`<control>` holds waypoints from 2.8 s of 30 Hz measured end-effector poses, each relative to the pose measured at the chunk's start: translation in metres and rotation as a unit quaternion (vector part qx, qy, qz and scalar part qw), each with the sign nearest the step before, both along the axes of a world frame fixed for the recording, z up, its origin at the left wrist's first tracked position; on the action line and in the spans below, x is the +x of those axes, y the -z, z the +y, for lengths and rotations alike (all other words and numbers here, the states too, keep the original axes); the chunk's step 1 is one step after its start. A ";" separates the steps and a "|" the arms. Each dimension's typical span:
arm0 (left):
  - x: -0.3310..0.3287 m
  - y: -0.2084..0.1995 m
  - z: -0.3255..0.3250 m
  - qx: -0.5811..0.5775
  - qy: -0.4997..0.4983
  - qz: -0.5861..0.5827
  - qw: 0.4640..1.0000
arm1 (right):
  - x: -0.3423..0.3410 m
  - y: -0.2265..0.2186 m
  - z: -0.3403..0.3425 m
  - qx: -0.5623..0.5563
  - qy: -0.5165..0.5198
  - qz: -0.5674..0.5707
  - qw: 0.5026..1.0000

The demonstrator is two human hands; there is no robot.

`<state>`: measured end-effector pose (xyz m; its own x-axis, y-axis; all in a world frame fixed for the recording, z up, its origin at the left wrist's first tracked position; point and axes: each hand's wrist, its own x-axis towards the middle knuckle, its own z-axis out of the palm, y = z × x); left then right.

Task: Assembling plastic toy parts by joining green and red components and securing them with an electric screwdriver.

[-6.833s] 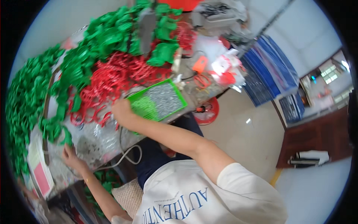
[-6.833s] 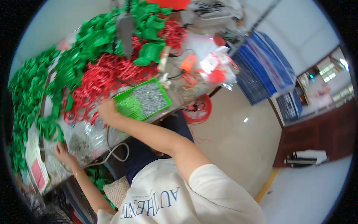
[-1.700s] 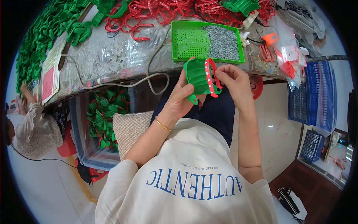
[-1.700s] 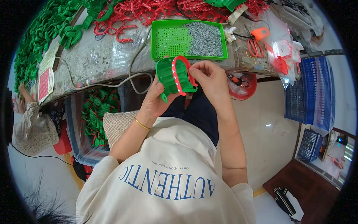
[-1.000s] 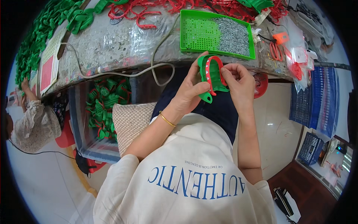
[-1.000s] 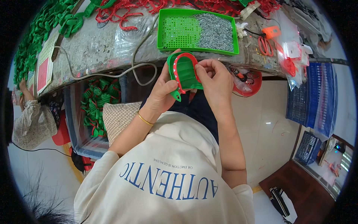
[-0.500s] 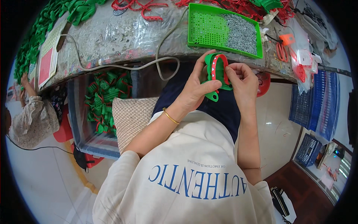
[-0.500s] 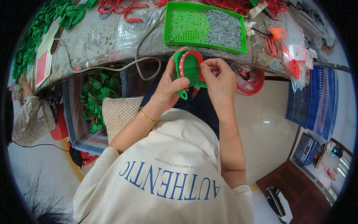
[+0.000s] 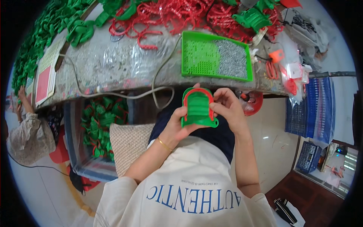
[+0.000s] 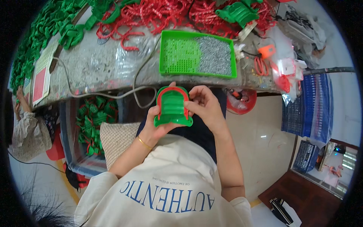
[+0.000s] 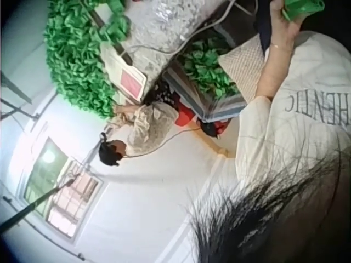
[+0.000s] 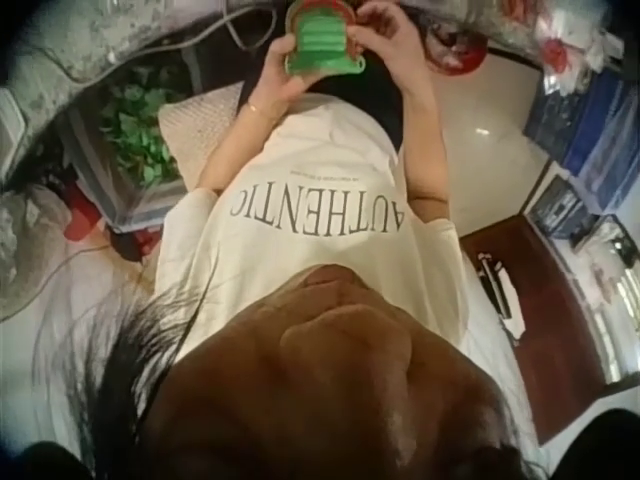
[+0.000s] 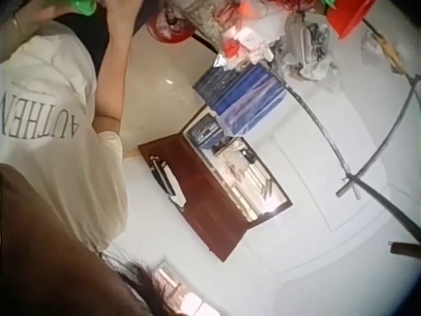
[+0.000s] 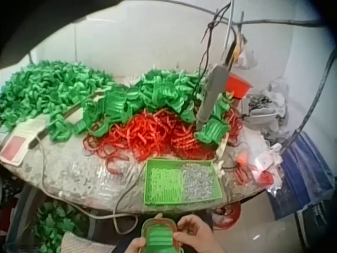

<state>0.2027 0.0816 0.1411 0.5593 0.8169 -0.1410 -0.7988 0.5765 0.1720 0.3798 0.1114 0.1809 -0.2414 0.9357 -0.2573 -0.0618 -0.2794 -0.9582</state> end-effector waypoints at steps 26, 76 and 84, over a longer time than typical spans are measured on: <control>0.008 0.007 0.020 -0.037 0.006 -0.113 0.993 | -0.001 -0.165 0.134 0.255 -0.212 0.072 0.941; 0.009 0.029 0.023 -0.068 0.000 -0.127 0.990 | -0.055 -0.051 0.134 0.369 0.214 0.054 0.903; 0.007 0.018 0.020 -0.057 -0.006 -0.098 0.994 | -0.070 -0.063 0.086 0.313 0.164 0.088 0.931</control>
<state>0.2094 0.1017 0.1235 0.5758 0.8084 -0.1225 -0.8171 0.5739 -0.0537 0.3094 0.1970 0.2439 0.0977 0.9198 0.3801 -0.2174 0.3924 -0.8937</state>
